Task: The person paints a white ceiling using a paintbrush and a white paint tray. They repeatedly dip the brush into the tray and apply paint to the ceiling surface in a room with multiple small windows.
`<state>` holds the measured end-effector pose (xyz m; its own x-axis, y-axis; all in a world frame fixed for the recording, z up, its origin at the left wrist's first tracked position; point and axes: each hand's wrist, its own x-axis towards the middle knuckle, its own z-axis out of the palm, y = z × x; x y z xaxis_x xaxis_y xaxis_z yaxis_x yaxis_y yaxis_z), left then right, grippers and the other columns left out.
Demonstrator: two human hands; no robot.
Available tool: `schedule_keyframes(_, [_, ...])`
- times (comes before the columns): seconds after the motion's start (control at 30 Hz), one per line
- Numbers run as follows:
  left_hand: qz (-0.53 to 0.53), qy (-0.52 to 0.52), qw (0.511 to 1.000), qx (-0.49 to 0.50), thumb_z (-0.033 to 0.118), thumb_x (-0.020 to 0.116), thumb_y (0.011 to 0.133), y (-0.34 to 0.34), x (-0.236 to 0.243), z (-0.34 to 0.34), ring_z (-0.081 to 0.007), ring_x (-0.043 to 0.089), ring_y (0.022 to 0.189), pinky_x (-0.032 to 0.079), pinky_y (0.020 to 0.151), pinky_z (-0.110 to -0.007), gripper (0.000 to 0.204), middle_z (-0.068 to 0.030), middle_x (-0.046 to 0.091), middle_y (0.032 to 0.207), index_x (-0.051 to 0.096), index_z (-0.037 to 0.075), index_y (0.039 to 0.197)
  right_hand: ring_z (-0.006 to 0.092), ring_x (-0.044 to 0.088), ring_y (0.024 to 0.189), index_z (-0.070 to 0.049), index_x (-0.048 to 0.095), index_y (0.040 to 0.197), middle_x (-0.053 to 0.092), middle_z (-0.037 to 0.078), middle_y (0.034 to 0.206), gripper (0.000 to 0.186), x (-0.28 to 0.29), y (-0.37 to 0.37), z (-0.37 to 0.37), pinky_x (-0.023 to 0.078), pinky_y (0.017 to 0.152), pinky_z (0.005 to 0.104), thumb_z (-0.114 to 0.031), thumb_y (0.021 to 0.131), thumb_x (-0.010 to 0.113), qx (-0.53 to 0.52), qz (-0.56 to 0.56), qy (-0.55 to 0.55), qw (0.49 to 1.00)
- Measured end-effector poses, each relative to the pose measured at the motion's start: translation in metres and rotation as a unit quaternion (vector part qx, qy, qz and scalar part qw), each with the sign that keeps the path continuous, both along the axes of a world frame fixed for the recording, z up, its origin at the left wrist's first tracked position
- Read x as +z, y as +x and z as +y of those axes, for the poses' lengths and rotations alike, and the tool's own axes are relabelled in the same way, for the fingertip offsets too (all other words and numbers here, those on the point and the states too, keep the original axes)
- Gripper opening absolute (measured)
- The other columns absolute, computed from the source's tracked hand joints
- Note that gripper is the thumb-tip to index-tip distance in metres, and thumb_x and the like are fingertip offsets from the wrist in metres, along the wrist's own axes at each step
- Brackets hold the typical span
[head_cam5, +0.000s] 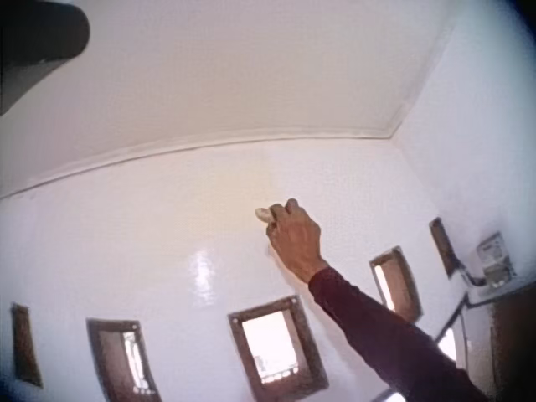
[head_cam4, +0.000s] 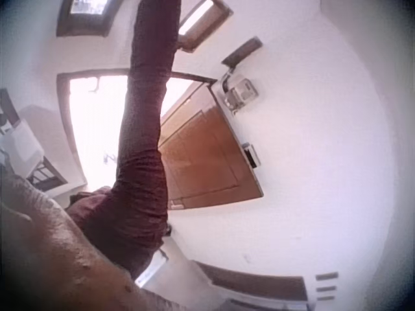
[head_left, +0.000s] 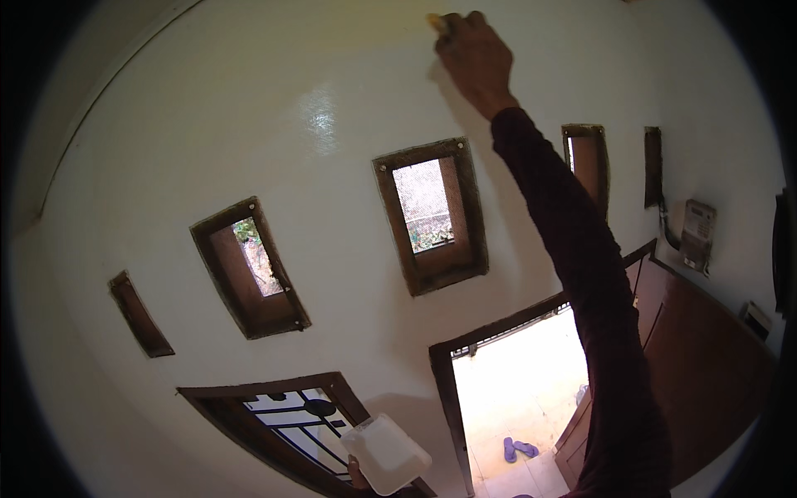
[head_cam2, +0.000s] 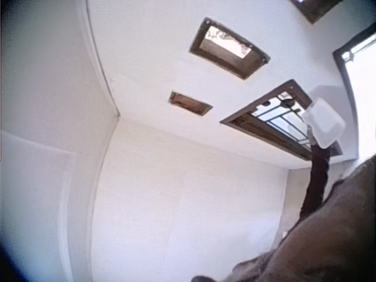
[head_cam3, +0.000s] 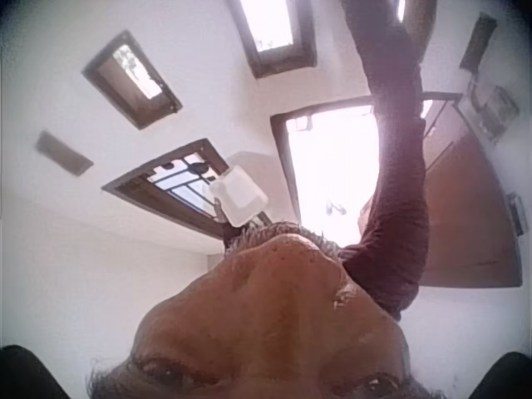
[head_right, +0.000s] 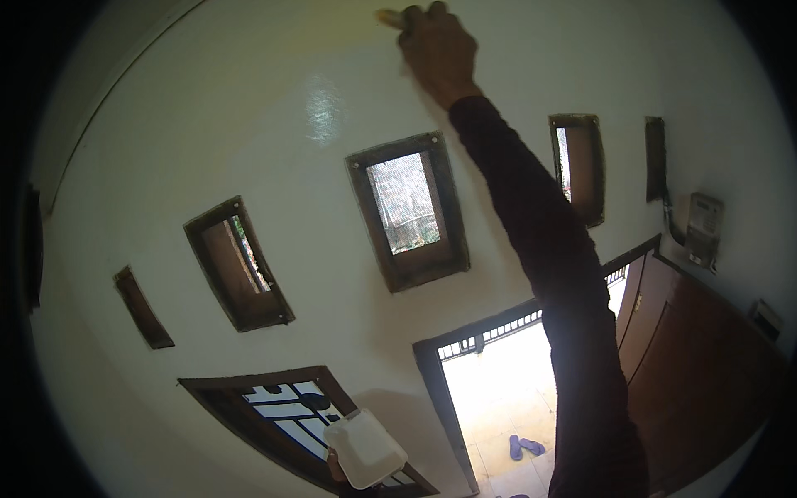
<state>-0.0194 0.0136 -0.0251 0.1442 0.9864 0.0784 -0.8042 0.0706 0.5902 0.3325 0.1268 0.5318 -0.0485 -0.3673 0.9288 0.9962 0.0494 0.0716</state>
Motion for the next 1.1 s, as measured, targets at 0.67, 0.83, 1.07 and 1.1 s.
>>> schedule_keyframes(0.67, [0.035, 0.052, 0.998, -0.005, 0.061, 0.051, 0.079, 0.005, 0.011, -0.001, -0.0409, 0.059, 0.11, 0.053, 0.086, -0.059, 0.082, -0.0203, 0.052, 0.132, 0.038, 0.01, 0.142, 0.0241, 0.069, 0.084, -0.002, 0.068, 0.103, 0.07, 0.014, 0.092, 0.028, -0.06, 0.078, -0.021, 0.053, 0.076, 0.0349, -0.024, 0.086, 0.065, 0.27, 0.111, -0.035, 0.956])
schedule_keyframes(0.83, [0.05, 0.063, 0.997, 0.006, 0.061, 0.05, 0.081, 0.002, 0.003, 0.006, -0.0401, 0.059, 0.111, 0.053, 0.086, -0.058, 0.081, -0.0187, 0.052, 0.133, 0.038, 0.01, 0.142, 0.0239, 0.065, 0.079, -0.008, 0.066, 0.1, 0.063, 0.008, 0.091, 0.021, -0.072, 0.079, -0.03, 0.051, 0.068, 0.0353, -0.02, 0.083, 0.066, 0.137, 0.081, 0.023, 0.987])
schedule_keyframes(1.07, [-0.033, 0.04, 0.998, 0.022, 0.056, 0.051, 0.081, 0.008, 0.0, 0.002, -0.0409, 0.06, 0.108, 0.054, 0.088, -0.055, 0.08, -0.0241, 0.053, 0.128, 0.038, 0.003, 0.14, 0.0231, 0.062, 0.076, -0.013, 0.063, 0.099, 0.054, 0.005, 0.086, 0.03, -0.093, -0.046, 0.004, 0.052, 0.064, 0.0358, -0.011, 0.072, 0.075, 0.148, -0.039, -0.001, 0.988])
schedule_keyframes(1.1, [-0.02, 0.03, 0.999, 0.03, 0.055, 0.051, 0.08, 0.008, 0.001, 0.002, -0.0409, 0.06, 0.109, 0.053, 0.088, -0.056, 0.08, -0.024, 0.053, 0.128, 0.038, 0.002, 0.139, 0.0231, 0.062, 0.076, -0.012, 0.062, 0.099, 0.055, 0.005, 0.086, 0.03, -0.094, -0.065, 0.006, 0.052, 0.064, 0.0354, -0.011, 0.071, 0.075, 0.175, -0.05, -0.007, 0.983])
